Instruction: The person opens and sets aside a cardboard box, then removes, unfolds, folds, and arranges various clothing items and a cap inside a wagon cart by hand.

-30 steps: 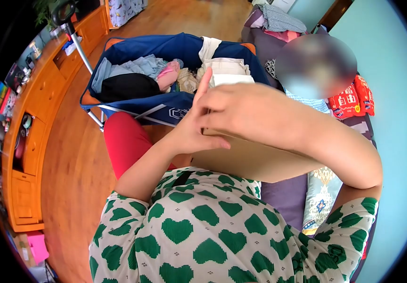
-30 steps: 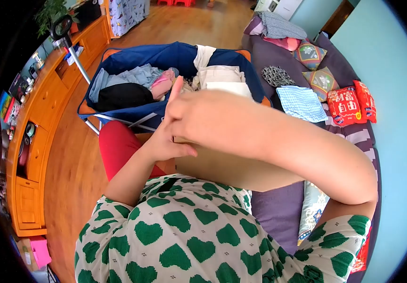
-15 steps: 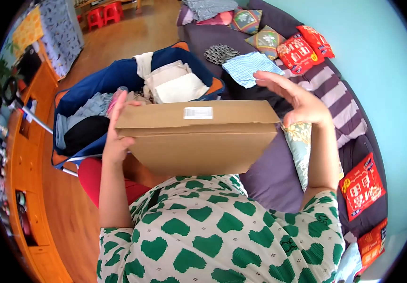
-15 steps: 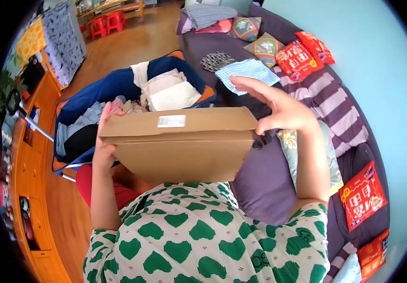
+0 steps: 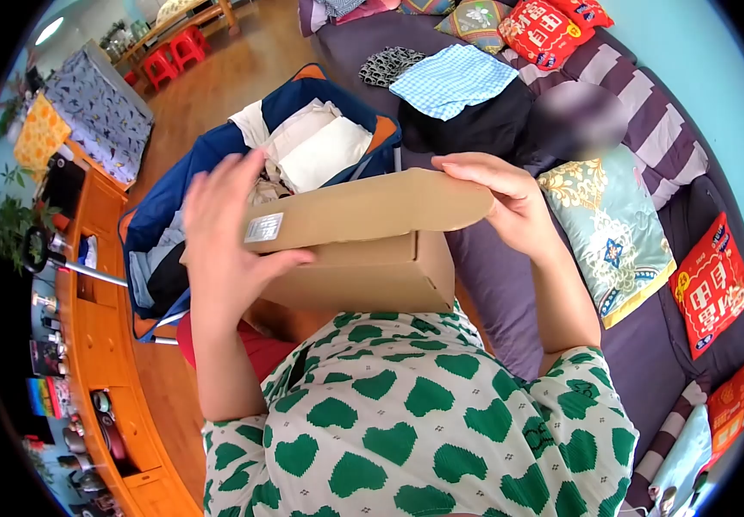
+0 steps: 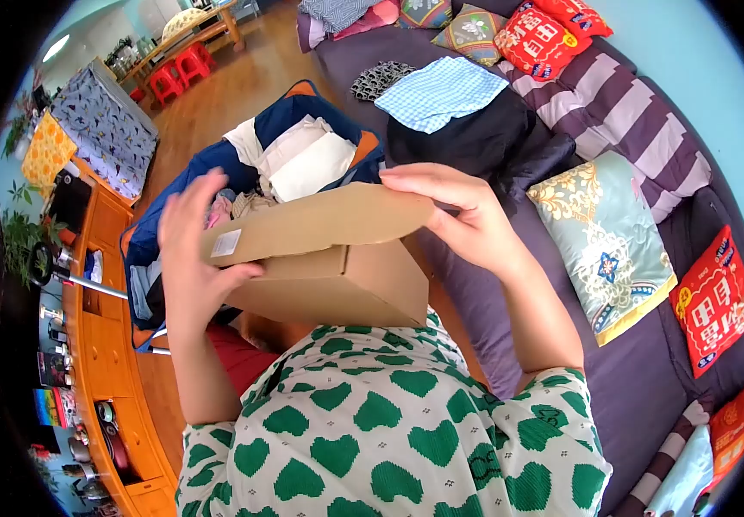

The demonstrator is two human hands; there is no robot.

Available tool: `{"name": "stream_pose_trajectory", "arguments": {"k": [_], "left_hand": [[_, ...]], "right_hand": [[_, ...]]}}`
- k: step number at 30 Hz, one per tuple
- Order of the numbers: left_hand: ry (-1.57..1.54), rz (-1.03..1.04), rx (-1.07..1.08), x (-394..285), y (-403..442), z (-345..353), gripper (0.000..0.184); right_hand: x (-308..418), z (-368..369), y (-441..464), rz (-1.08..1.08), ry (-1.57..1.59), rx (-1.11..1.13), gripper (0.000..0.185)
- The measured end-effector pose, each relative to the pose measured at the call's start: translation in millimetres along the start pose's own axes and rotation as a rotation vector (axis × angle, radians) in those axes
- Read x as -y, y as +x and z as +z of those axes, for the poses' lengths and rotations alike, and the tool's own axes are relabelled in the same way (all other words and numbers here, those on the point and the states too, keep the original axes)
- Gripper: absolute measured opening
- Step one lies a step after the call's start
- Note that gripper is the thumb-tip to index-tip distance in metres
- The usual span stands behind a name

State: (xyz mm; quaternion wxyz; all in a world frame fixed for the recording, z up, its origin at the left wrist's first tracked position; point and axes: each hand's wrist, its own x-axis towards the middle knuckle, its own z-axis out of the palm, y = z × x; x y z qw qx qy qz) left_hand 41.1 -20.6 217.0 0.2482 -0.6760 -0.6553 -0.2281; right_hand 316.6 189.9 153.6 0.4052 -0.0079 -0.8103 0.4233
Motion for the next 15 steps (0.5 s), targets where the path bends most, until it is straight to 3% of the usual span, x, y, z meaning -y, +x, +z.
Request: {"name": "stream_pose_trajectory", "arguments": {"k": [3,9,10,11,13,15], "left_hand": [[-0.522,-0.058,0.272,-10.4,14.7,9.8,0.069],[-0.475,-0.046,0.232,-20.2,36.6,20.1,0.043],[-0.47,-0.059,0.209,-21.6,36.2,21.3,0.041],[-0.465,-0.069,0.186,-23.9,36.5,22.5,0.039],[-0.5,-0.088,0.152,-26.2,39.1,22.4,0.038],[-0.582,-0.109,0.136,-29.1,42.4,20.7,0.038]], "right_hand": [[5.4,10.9,6.9,-0.07,0.033,-0.119,0.032],[14.4,40.6,1.7,0.042,0.19,-0.381,0.033],[18.2,51.1,2.0,0.074,0.268,-0.429,0.039],[23.9,54.5,1.1,0.166,0.319,-0.389,0.062],[13.4,74.3,-4.0,-0.005,0.523,-0.326,0.103],[7.3,78.9,-10.4,0.044,0.239,-0.156,0.134]]}}
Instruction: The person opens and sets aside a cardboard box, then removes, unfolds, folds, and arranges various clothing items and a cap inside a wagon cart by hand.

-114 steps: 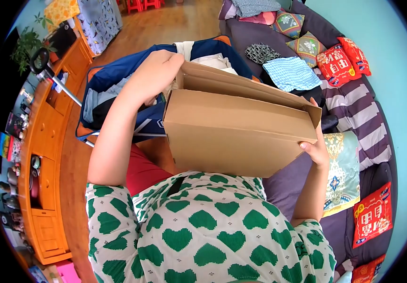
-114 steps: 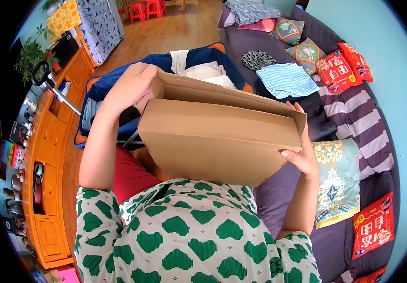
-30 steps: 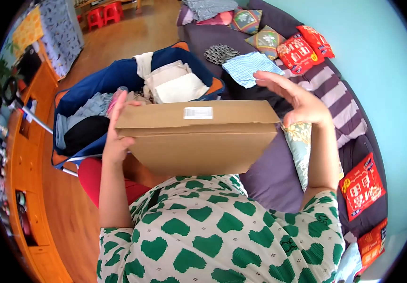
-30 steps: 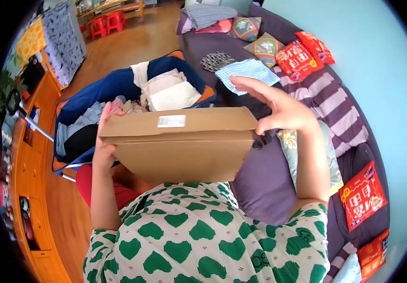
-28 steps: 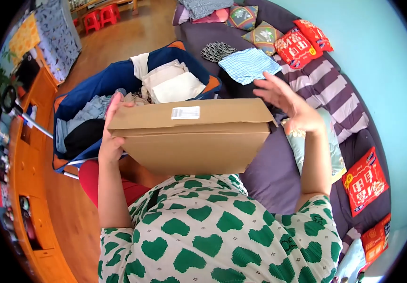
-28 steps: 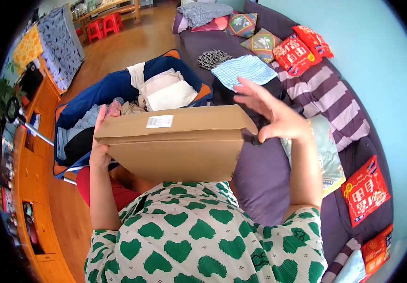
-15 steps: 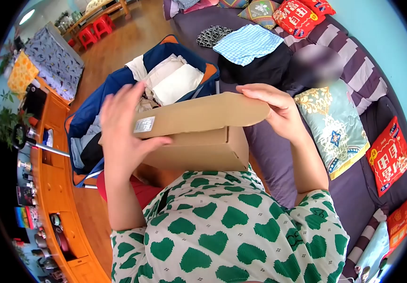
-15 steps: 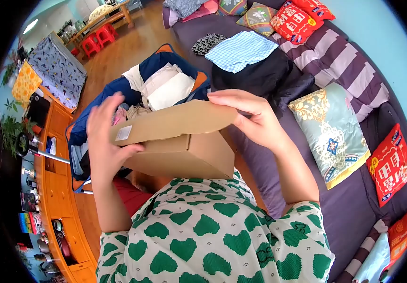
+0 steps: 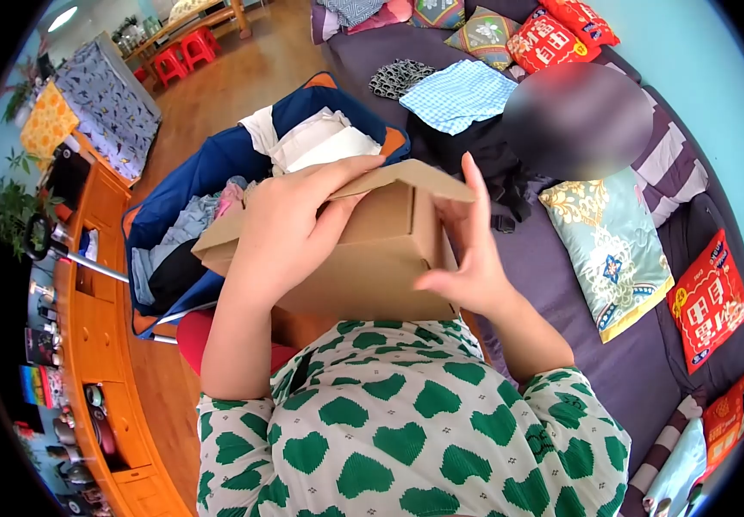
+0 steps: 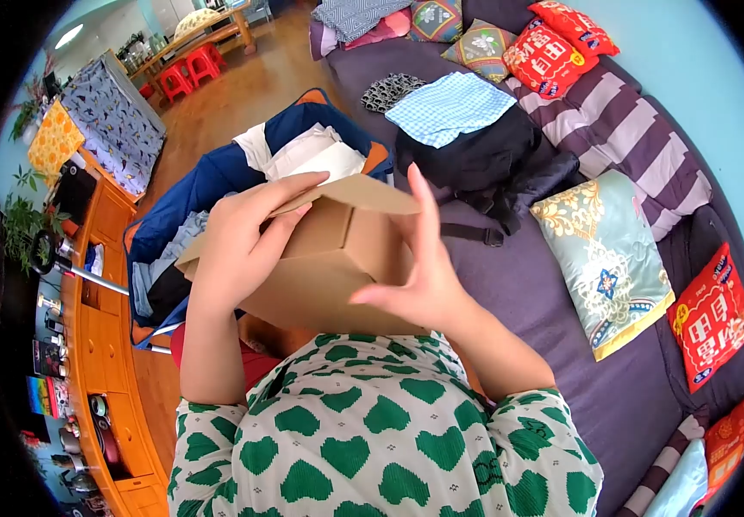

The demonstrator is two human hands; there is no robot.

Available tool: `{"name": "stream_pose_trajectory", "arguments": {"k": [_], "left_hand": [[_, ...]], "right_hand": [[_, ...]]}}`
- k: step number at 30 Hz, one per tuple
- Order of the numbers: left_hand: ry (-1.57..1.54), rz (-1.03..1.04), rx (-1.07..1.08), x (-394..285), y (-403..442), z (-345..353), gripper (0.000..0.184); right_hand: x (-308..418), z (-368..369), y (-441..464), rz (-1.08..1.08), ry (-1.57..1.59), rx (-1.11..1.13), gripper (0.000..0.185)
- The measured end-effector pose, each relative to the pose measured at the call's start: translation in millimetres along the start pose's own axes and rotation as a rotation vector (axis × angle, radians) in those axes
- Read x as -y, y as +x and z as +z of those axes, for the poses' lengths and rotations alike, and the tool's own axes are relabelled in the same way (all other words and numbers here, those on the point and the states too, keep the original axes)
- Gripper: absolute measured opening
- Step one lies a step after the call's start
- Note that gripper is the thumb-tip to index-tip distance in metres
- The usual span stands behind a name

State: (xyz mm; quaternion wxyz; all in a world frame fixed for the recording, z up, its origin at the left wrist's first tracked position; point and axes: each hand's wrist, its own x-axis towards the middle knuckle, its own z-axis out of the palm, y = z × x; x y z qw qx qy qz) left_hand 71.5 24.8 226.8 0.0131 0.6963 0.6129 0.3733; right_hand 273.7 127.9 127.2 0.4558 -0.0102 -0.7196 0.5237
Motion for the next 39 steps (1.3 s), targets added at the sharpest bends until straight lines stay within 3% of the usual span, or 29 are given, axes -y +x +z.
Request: {"name": "stream_pose_trajectory", "arguments": {"k": [1,7,11,14,18,21,29,33,36,37,39], "left_hand": [[-0.018,0.051,0.017,-4.9,3.2,0.0,0.038],[0.002,0.382,0.15,-24.9,32.7,-6.9,0.036],[-0.065,0.431,0.304,-13.6,53.0,-15.4,0.029],[-0.247,0.344,0.4,-6.9,61.2,-25.5,0.024],[-0.263,0.5,0.484,-0.7,71.9,-49.7,0.024],[-0.249,0.421,0.491,6.7,72.2,-54.0,0.025],[-0.139,0.4,0.469,-2.8,69.1,-51.0,0.02],[0.153,0.493,0.423,-22.8,59.6,-48.5,0.019],[0.311,0.514,0.39,-35.9,46.8,-43.2,0.017],[0.344,0.515,0.379,-39.0,41.8,-40.0,0.016],[0.335,0.551,0.346,-38.6,39.0,-33.7,0.013]], "right_hand": [[2.1,4.5,-3.1,0.097,-0.078,0.029,0.143],[6.7,8.8,8.0,0.106,-0.094,0.061,0.129],[7.1,4.5,3.1,0.136,-0.149,0.064,0.132],[2.9,-2.7,-1.2,0.078,-0.168,0.139,0.127],[2.2,-11.8,-0.8,0.025,-0.181,0.175,0.098],[2.3,-16.7,5.9,-0.02,-0.155,0.218,0.087],[0.3,-14.7,6.7,-0.004,-0.144,0.215,0.086],[-3.0,-18.2,5.7,-0.002,-0.157,0.214,0.09],[-7.3,-17.2,0.0,0.09,-0.123,0.151,0.101],[-14.3,-16.8,0.5,0.071,-0.046,0.176,0.117],[-9.8,-11.3,2.8,-0.013,-0.057,0.131,0.122]]}}
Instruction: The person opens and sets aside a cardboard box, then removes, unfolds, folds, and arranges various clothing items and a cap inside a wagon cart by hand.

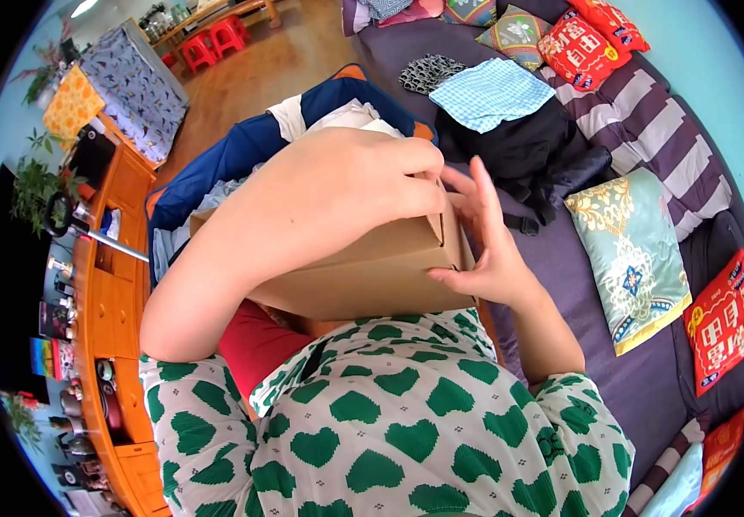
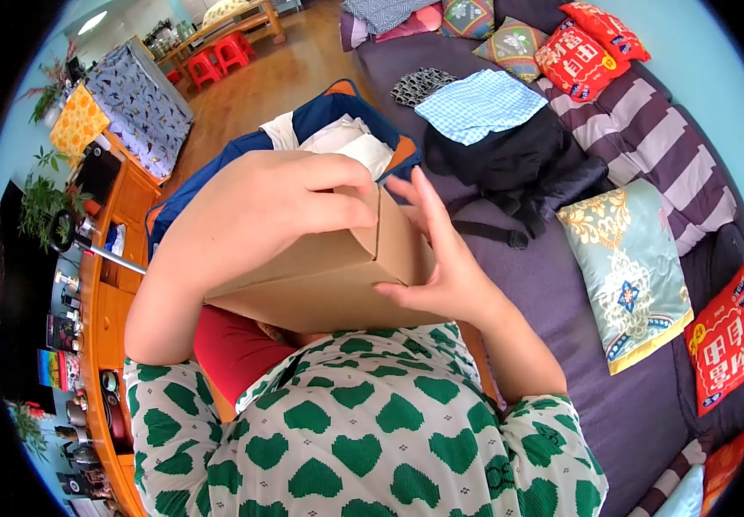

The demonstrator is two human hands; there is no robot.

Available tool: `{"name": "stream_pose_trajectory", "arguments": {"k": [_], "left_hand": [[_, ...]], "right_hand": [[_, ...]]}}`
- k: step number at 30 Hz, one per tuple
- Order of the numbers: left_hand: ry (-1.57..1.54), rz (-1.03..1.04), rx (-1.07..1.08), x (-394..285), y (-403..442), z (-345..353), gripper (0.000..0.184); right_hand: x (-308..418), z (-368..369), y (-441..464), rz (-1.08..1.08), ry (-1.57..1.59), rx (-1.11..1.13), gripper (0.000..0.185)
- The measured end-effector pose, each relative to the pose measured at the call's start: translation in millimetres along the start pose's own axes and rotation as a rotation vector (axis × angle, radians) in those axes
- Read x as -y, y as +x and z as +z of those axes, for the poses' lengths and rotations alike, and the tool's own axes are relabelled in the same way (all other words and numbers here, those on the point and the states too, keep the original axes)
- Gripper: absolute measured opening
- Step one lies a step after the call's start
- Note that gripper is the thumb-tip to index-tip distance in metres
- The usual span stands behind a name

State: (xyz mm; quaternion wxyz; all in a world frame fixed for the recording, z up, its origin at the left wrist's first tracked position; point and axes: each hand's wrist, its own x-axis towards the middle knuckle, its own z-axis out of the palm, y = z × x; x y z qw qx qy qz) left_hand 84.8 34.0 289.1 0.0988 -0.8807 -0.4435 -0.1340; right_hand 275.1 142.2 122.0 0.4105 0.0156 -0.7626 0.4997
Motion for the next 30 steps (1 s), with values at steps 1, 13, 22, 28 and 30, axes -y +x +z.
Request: {"name": "stream_pose_trajectory", "arguments": {"k": [1,13,22,28,30], "left_hand": [[-0.035,0.018,-0.024,-0.6,0.5,5.1,0.013],[-0.635,-0.49,-0.23,36.6,-125.8,-24.6,0.092],[-0.715,-0.676,-1.029,73.3,-237.9,96.7,0.103],[-1.206,-0.433,-1.093,54.6,-226.4,109.8,0.11],[-1.179,-0.508,-1.082,52.2,-230.6,115.6,0.116]], "right_hand": [[3.1,2.4,1.7,-0.039,-0.01,-0.023,0.126],[18.0,-26.5,22.7,-0.084,-0.274,0.162,0.111],[19.7,-21.7,29.0,0.031,-0.225,0.218,0.127],[29.8,-26.9,31.1,0.19,-0.16,0.155,0.135],[32.5,-32.7,33.4,0.213,-0.166,0.149,0.137]]}}
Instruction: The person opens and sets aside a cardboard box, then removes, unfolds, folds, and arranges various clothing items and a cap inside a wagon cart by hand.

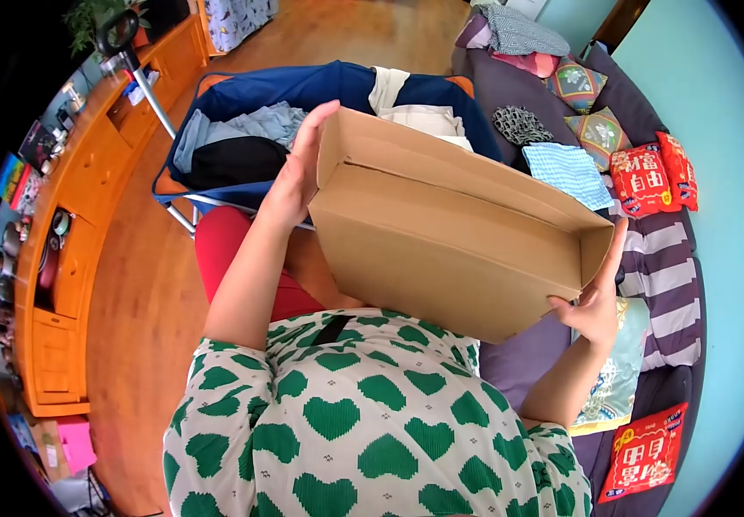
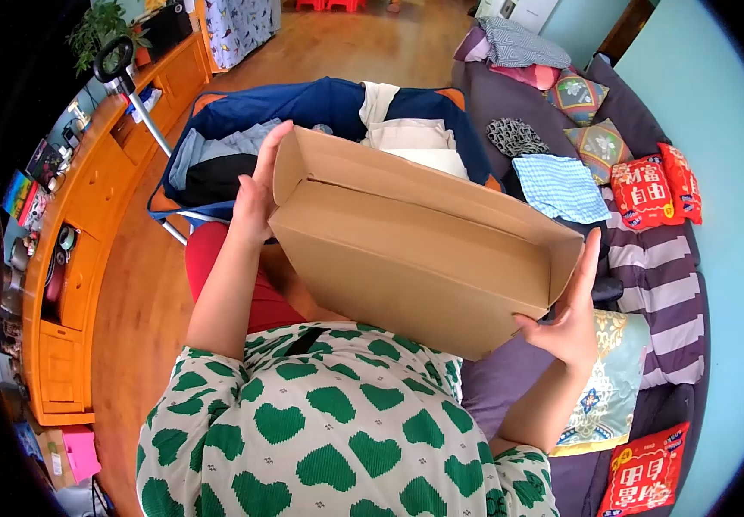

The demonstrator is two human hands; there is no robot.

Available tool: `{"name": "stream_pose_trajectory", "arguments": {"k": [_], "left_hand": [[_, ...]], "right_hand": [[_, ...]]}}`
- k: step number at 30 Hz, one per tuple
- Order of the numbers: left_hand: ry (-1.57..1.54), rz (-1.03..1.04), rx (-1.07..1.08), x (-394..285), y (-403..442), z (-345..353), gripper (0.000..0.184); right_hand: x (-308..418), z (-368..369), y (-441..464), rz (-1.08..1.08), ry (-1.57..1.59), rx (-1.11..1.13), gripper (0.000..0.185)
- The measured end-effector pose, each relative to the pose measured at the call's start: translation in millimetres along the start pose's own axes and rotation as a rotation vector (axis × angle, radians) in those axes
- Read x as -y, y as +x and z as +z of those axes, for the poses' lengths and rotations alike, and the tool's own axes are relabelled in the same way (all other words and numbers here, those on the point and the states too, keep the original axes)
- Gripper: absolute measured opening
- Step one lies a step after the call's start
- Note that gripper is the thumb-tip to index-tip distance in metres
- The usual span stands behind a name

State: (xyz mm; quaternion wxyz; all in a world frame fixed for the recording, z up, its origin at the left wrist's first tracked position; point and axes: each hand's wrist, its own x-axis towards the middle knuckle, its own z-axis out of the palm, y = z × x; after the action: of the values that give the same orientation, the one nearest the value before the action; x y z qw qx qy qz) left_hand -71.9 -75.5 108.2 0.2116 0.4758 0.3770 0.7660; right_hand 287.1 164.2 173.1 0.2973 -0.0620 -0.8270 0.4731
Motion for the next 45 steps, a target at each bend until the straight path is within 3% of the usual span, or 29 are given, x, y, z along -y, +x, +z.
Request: {"name": "stream_pose_trajectory", "arguments": {"k": [2,5,6,9,10,14,19,22,26,30,33,35,41,45], "left_hand": [[-0.002,-0.031,-0.055,0.4,-9.2,6.3,0.122],[0.155,0.151,0.06,10.8,-19.9,-2.1,0.122],[0.191,0.213,0.073,10.1,-22.2,0.8,0.111],[0.047,0.075,-0.087,2.8,-31.7,12.0,0.088],[-0.046,0.067,-0.147,4.1,-32.7,16.6,0.063],[-0.019,0.058,-0.182,0.9,-30.6,21.0,0.053],[-0.051,0.13,-0.157,-1.8,-27.7,29.3,0.044],[-0.017,0.164,-0.135,3.1,-26.1,27.5,0.046],[-0.041,0.243,-0.129,13.7,-30.1,33.0,0.075],[0.137,0.323,-0.181,23.4,-24.7,35.8,0.121],[0.045,0.405,-0.064,37.4,-23.5,19.7,0.106],[-0.005,0.443,-0.083,39.3,-23.2,24.1,0.092],[-0.033,0.396,-0.032,40.9,-21.4,23.3,0.085],[0.059,0.281,-0.159,35.7,-21.4,32.8,0.073]], "right_hand": [[1.0,-9.4,-0.7,0.066,-0.001,0.043,0.136],[4.7,-15.7,0.6,0.107,-0.045,0.081,0.137],[5.1,-17.0,0.4,0.115,-0.066,0.091,0.138],[-4.4,-20.5,-1.6,-0.02,-0.011,0.054,0.141],[-3.8,-14.3,-3.1,-0.032,-0.033,0.009,0.13],[-8.1,10.9,-9.2,-0.145,-0.252,-0.264,0.096],[-8.2,23.2,-8.9,-0.017,-0.041,-0.387,0.091],[-11.2,22.3,-7.8,0.001,-0.015,-0.394,0.097],[-25.3,28.2,-1.5,-0.125,0.129,-0.362,0.117],[-50.7,28.1,3.3,-0.395,0.271,-0.317,0.084],[-55.4,28.8,5.2,-0.498,0.298,-0.328,0.057],[-60.6,29.0,6.2,-0.606,0.252,-0.298,0.053],[-71.1,35.4,-13.2,-0.498,0.349,-0.343,0.049],[-78.8,30.3,-24.1,-0.429,0.411,-0.333,0.043]]}}
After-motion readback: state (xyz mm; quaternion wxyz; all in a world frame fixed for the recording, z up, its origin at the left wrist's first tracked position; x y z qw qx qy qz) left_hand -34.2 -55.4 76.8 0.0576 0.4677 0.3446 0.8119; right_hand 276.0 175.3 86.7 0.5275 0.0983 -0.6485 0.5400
